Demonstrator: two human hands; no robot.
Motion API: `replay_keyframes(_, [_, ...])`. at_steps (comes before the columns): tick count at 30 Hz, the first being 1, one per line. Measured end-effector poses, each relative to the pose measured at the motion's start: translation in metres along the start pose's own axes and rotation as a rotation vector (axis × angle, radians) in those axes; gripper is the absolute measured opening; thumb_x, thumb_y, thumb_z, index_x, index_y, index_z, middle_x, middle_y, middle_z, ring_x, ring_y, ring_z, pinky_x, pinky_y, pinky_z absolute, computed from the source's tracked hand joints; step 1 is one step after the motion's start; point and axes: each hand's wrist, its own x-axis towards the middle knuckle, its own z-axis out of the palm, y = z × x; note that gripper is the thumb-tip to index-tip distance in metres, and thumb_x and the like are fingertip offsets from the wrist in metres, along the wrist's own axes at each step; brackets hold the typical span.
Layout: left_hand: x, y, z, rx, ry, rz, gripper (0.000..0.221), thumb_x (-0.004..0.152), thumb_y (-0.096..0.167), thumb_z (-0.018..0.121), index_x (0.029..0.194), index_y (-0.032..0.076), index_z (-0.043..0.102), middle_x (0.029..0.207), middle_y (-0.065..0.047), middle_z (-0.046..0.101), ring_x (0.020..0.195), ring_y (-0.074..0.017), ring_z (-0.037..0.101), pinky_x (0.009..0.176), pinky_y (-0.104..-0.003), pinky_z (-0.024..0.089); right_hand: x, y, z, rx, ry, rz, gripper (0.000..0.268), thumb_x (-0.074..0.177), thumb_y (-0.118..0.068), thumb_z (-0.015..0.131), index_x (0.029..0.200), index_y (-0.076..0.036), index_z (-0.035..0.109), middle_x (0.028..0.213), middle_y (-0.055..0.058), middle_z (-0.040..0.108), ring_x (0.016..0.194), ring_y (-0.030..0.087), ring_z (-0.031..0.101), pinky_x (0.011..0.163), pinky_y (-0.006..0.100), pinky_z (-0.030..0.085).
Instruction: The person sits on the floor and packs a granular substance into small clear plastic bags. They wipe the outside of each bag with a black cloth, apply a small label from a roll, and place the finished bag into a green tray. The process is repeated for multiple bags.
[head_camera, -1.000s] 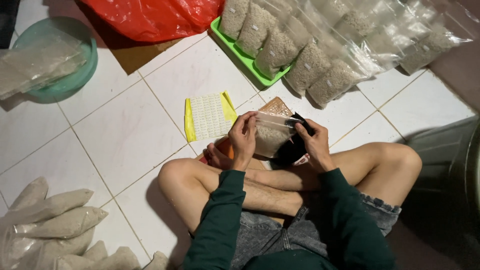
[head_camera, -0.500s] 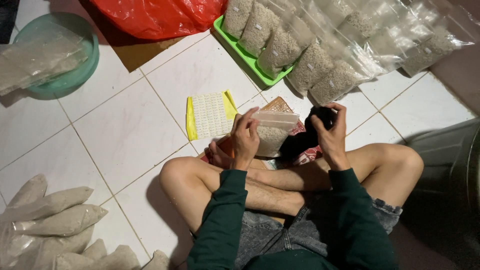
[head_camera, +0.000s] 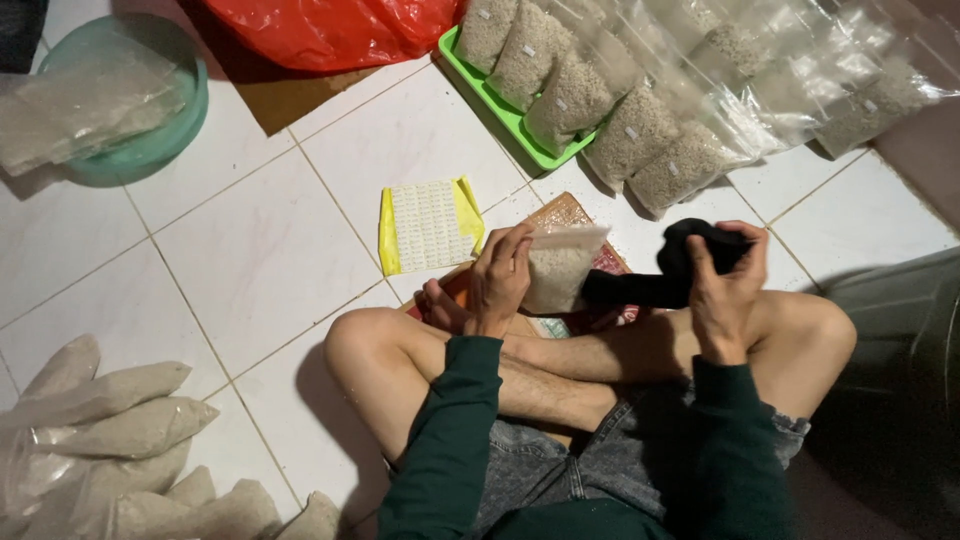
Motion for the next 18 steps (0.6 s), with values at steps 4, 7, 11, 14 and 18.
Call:
replay_keyframes(4, [0.005, 0.006, -0.001, 0.035, 0.007, 0.041, 0.015, 0.095, 0.012, 0.064, 0.109, 0.016, 0.069, 0.087, 0.001, 0.065, 0.074, -0.0218, 0.069, 0.064, -0.029, 0.058, 0.004, 0.004, -0.017, 0.008, -0.019, 0.145, 0.029, 0.094, -0.017, 0.081, 0.111, -0.011, 0.058, 0.094, -0.004, 0.056, 0.087, 0.004, 0.050, 0.079, 0.019, 0.042])
replay_keyframes(7, [0.001, -0.002, 0.004, 0.036, 0.029, 0.040, 0.015, 0.097, 0.014, 0.062, 0.111, 0.016, 0.068, 0.087, 0.000, 0.065, 0.076, -0.0214, 0.070, 0.064, -0.029, 0.058, 0.001, -0.019, -0.004, -0.005, -0.129, 0.295, 0.027, 0.087, -0.026, 0.083, 0.106, -0.015, 0.068, 0.089, -0.003, 0.062, 0.084, 0.006, 0.052, 0.076, 0.021, 0.043])
replay_keyframes(11, [0.000, -0.004, 0.002, 0.051, 0.006, 0.037, 0.015, 0.097, 0.016, 0.064, 0.111, 0.015, 0.068, 0.087, -0.001, 0.065, 0.076, -0.0219, 0.070, 0.063, -0.030, 0.058, -0.006, -0.024, 0.017, -0.138, -0.387, 0.432, 0.040, 0.070, -0.030, 0.090, 0.107, -0.021, 0.075, 0.090, 0.006, 0.071, 0.081, 0.015, 0.062, 0.076, 0.031, 0.049])
replay_keyframes(14, [0.002, 0.002, 0.000, 0.055, 0.026, 0.050, 0.014, 0.096, 0.015, 0.064, 0.108, 0.016, 0.070, 0.087, 0.003, 0.066, 0.077, -0.0192, 0.070, 0.065, -0.029, 0.058, -0.018, 0.015, 0.026, -0.086, -0.453, 0.263, 0.030, 0.068, -0.007, 0.084, 0.097, -0.011, 0.077, 0.105, 0.013, 0.072, 0.097, 0.031, 0.068, 0.088, 0.044, 0.051])
replay_keyframes(18, [0.003, 0.005, -0.002, 0.067, 0.012, 0.076, 0.012, 0.096, 0.013, 0.064, 0.106, 0.016, 0.071, 0.087, 0.002, 0.066, 0.078, -0.0202, 0.071, 0.067, -0.030, 0.058, -0.019, -0.009, 0.040, -0.152, -0.319, 0.143, 0.019, 0.081, -0.013, 0.082, 0.099, -0.016, 0.076, 0.106, 0.008, 0.068, 0.097, 0.030, 0.066, 0.089, 0.043, 0.050])
